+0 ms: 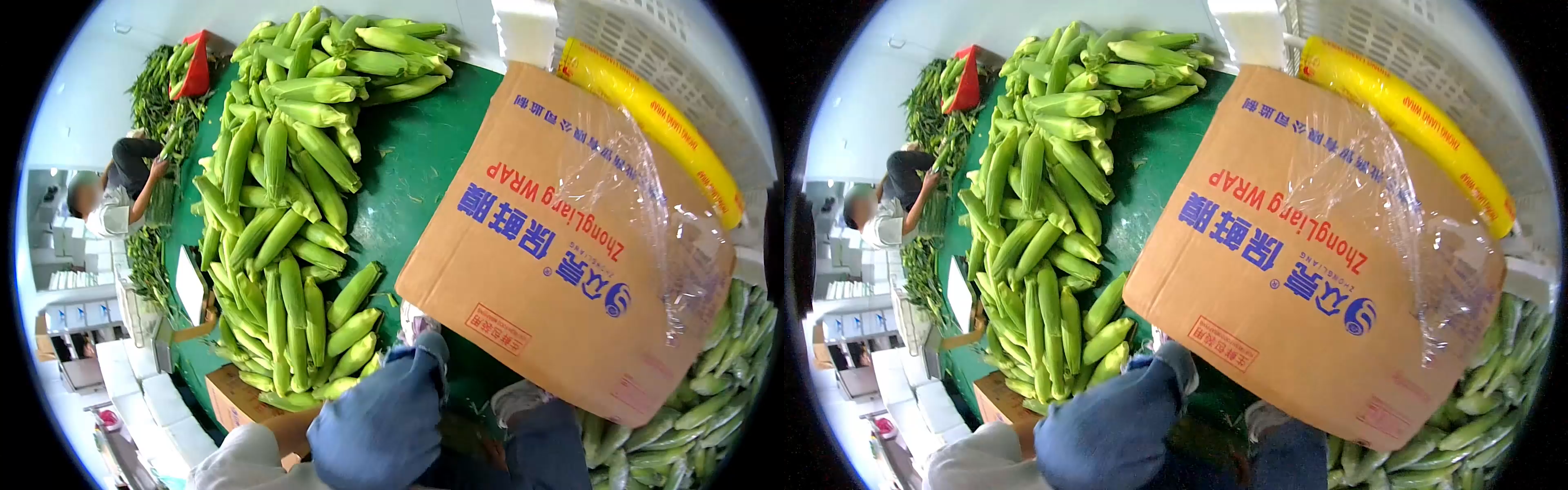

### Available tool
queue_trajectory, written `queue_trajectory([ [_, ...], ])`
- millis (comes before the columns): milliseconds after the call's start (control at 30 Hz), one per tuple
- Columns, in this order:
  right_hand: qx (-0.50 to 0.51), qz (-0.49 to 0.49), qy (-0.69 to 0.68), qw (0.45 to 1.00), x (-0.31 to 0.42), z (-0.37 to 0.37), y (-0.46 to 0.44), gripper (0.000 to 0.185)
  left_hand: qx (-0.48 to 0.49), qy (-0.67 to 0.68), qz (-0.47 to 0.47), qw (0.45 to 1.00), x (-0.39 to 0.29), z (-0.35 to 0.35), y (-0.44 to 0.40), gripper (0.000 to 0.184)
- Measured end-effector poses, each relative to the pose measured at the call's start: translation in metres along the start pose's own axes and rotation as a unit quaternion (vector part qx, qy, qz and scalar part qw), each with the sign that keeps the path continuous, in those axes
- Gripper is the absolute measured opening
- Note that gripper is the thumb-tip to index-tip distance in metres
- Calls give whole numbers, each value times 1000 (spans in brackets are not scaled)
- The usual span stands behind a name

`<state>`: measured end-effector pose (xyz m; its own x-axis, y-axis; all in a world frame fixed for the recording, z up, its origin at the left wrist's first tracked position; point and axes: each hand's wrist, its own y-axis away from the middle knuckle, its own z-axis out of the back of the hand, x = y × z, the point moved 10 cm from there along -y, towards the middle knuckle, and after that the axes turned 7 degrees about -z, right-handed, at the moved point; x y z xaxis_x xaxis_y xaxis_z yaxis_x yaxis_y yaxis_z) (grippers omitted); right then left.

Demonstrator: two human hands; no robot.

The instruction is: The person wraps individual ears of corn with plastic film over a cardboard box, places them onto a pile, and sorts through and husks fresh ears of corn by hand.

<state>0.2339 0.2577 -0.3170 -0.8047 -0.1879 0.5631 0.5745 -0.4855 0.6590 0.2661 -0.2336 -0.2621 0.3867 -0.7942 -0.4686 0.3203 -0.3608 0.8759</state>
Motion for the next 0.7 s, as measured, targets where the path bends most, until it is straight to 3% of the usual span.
queue_trajectory([
  [167,15,25,53,998,-21,-24,21,46,-36,-9,50,998,54,-18,49,29],
  [300,-8,75,98,992,-45,-24,80,44,-86,-55,3,995,90,-25,28,27],
  [500,-16,132,199,971,-84,-10,209,42,-164,-106,-91,977,82,-17,-16,24],
  [700,4,164,313,936,-102,0,242,40,-261,-54,-138,954,79,3,-25,21],
])
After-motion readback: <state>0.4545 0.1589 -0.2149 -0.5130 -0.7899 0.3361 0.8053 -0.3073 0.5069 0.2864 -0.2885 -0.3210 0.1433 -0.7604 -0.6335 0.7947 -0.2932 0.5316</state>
